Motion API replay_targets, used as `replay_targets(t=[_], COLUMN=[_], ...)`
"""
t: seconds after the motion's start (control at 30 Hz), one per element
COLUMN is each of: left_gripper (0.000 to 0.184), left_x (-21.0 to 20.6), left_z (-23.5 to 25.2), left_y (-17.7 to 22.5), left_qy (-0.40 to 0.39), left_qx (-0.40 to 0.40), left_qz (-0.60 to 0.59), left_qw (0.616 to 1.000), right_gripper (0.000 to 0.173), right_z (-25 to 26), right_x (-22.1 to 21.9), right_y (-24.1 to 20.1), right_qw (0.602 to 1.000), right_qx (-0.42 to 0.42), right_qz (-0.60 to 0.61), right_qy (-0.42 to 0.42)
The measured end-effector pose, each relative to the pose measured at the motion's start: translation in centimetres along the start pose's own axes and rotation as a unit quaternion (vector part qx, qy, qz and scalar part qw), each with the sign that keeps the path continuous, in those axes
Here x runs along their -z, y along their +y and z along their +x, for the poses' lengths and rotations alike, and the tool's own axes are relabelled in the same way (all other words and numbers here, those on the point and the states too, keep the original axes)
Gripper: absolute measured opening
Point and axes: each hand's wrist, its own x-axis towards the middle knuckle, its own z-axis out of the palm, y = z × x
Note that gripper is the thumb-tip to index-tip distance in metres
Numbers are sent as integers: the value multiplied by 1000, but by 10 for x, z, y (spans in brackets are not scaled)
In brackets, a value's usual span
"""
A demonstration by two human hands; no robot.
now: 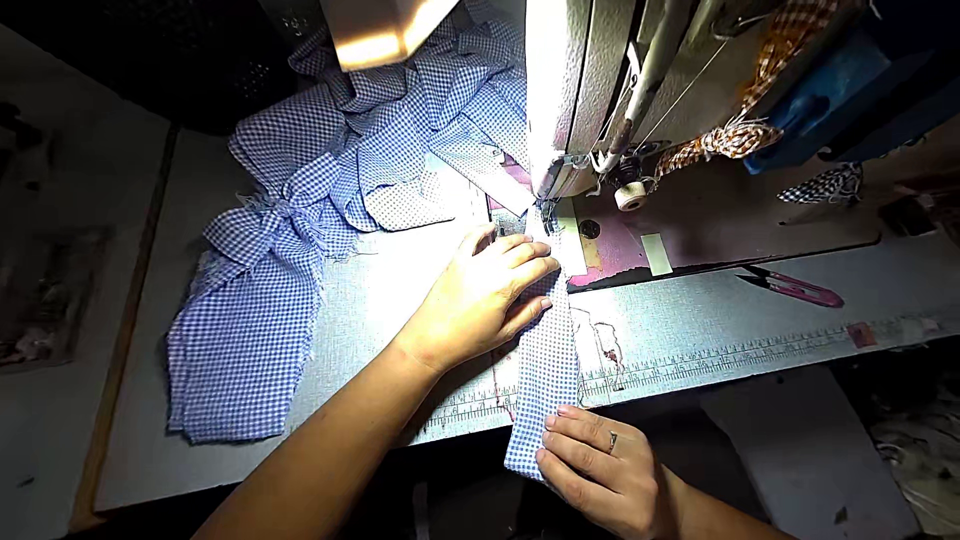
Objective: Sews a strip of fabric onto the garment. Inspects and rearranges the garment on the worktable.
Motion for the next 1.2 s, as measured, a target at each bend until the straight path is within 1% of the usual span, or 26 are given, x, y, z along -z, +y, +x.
replay_targets(t=[0.33, 0.53, 0.67, 0.9, 1.0, 1.1, 1.2], left_gripper=[44, 46, 48, 50, 52, 54, 51], left_x=[-5, -5, -5, -1, 0, 4, 9], left_z=[-2, -2, 0, 11, 15, 22, 32], left_y=[-3, -4, -8, -27, -33, -40, -50], left_qy=[19, 15, 13, -9, -17, -24, -29], left_qx=[5, 10, 21, 71, 86, 89, 82], left_qz=[-22, -21, -34, -71, -79, -74, -71], left_qw=[1000, 1000, 999, 995, 993, 993, 994], right_gripper=[12, 12, 14, 21, 22, 23, 23], right_z=[-2, -3, 0, 29, 38, 44, 53], right_x=[0, 0, 0, 7, 9, 9, 9], right_y=[-1, 1, 3, 13, 22, 29, 35], right_qw=[1000, 1000, 999, 993, 992, 990, 988], right_qx=[-23, -25, -41, -114, -128, -141, -156], right_qz=[8, 6, 6, 14, 22, 22, 14], right_qy=[2, 3, 9, 2, 12, 14, 11])
